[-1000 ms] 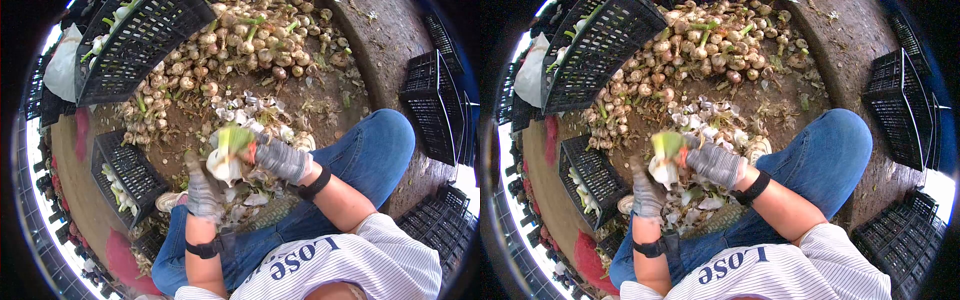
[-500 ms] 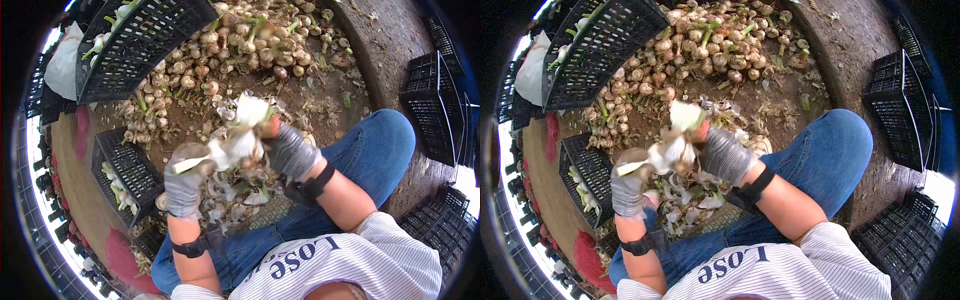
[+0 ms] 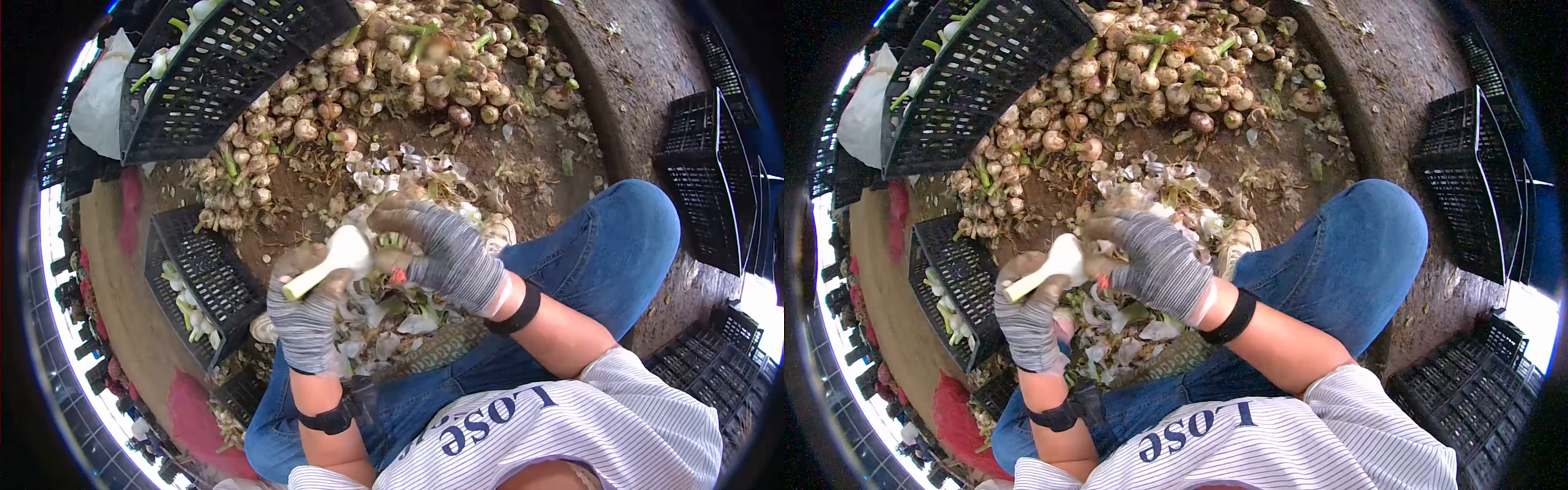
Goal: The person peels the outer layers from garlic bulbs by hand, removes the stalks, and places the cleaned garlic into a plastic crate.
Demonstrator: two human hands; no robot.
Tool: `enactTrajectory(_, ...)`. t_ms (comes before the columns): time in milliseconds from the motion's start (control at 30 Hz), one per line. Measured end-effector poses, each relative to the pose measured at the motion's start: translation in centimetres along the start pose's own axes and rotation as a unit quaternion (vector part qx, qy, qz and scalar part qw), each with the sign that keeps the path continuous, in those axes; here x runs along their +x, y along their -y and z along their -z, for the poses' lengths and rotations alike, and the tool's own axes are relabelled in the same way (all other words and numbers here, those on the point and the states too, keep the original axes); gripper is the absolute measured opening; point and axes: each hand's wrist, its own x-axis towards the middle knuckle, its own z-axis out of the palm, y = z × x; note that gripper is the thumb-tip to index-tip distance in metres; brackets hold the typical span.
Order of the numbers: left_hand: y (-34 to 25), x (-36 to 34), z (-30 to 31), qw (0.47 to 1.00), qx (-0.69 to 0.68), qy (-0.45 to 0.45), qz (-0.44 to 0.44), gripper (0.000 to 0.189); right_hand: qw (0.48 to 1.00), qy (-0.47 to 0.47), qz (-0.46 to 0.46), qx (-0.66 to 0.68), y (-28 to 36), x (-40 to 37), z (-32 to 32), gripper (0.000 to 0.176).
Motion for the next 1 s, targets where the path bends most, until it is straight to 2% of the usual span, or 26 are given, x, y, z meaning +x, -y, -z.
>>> enactTrajectory(67, -0.2, -0.4, -1.2, 0.998, 0.047, 0.006, -0.035, 0.028, 0.994, 0.061, -0.076, -0.053, 0.4, 0.0, -0.4, 0.039)
enactTrajectory(100, 0.2, -0.1, -1.1, 0.986, 0.138, 0.045, -0.079, 0.033, 0.995, 0.034, -0.064, -0.062, 0.3, -0.2, -0.7, 0.033)
enactTrajectory(133, 0.3, -0.2, -1.1, 0.986, 0.137, 0.046, -0.078, 0.033, 0.995, 0.033, -0.065, -0.063, 0.2, -0.2, -0.9, 0.033)
enactTrajectory(200, -0.3, -0.3, -1.4, 0.949, 0.261, 0.071, -0.160, 0.031, 0.988, 0.059, -0.072, -0.120, 0.0, -0.4, -1.1, 0.028)
enactTrajectory(267, -0.6, -0.6, -1.9, 0.948, 0.264, 0.059, -0.165, 0.031, 0.990, 0.049, -0.054, -0.122, -0.2, -0.3, -1.2, 0.025)
enactTrajectory(333, -0.8, -0.9, -2.3, 0.992, 0.118, 0.013, -0.045, 0.029, 0.984, 0.060, -0.104, -0.131, -0.2, -0.1, -1.2, 0.022)
enactTrajectory(367, -0.5, -0.8, -1.8, 0.992, 0.119, 0.014, -0.045, 0.029, 0.984, 0.059, -0.104, -0.130, -0.6, -0.1, -1.1, 0.022)
enactTrajectory(433, 0.6, -0.5, -0.1, 0.996, -0.078, 0.022, 0.033, 0.035, 0.991, 0.019, -0.125, -0.044, -2.0, -0.1, -1.1, 0.021)
enactTrajectory(467, 1.0, -0.6, 0.4, 0.996, -0.077, 0.022, 0.032, 0.035, 0.991, 0.019, -0.125, -0.043, -2.5, -0.1, -1.0, 0.021)
enactTrajectory(500, 1.2, -0.5, 0.8, 0.966, -0.252, -0.005, 0.051, 0.036, 0.986, 0.051, -0.159, -0.030, -2.9, -0.1, -0.8, 0.022)
enactTrajectory(533, 1.2, -0.5, 1.0, 0.905, -0.419, -0.033, 0.068, 0.037, 0.977, 0.083, -0.193, -0.018, -3.1, -0.2, -0.7, 0.023)
enactTrajectory(600, 1.3, 0.3, 1.2, 0.876, -0.478, -0.057, 0.033, 0.045, 0.976, 0.114, -0.182, -0.029, -2.9, -0.2, -1.0, 0.024)
enactTrajectory(667, 2.0, 1.3, 2.9, 0.858, -0.507, -0.077, 0.044, 0.048, 0.960, 0.191, -0.203, -0.021, -2.5, -0.3, -1.3, 0.026)
enactTrajectory(733, 0.9, 2.1, 3.2, 0.881, -0.430, -0.200, 0.004, 0.047, 0.964, 0.189, -0.186, -0.035, -3.3, -0.7, -1.7, 0.027)
enactTrajectory(800, 1.1, 3.8, 8.1, 0.898, -0.367, -0.242, 0.004, 0.044, 0.960, 0.206, -0.186, -0.013, -3.5, -0.8, -1.7, 0.026)
enactTrajectory(867, 0.9, 5.0, 14.0, 0.895, -0.323, -0.302, -0.064, 0.041, 0.961, 0.206, -0.185, -0.004, -3.3, -0.7, -1.6, 0.025)
enactTrajectory(900, 1.8, 5.0, 18.7, 0.921, -0.095, -0.372, -0.068, 0.040, 0.961, 0.207, -0.182, 0.003, -3.3, -0.7, -1.5, 0.025)
enactTrajectory(967, 3.0, 4.9, 22.2, 0.894, 0.140, -0.420, -0.066, 0.040, 0.967, 0.187, -0.170, 0.028, -3.4, -0.7, -1.5, 0.025)
enactTrajectory(1000, 3.1, 5.2, 22.3, 0.901, 0.041, -0.426, -0.071, 0.038, 0.972, 0.167, -0.157, 0.053, -3.5, -0.7, -1.6, 0.025)
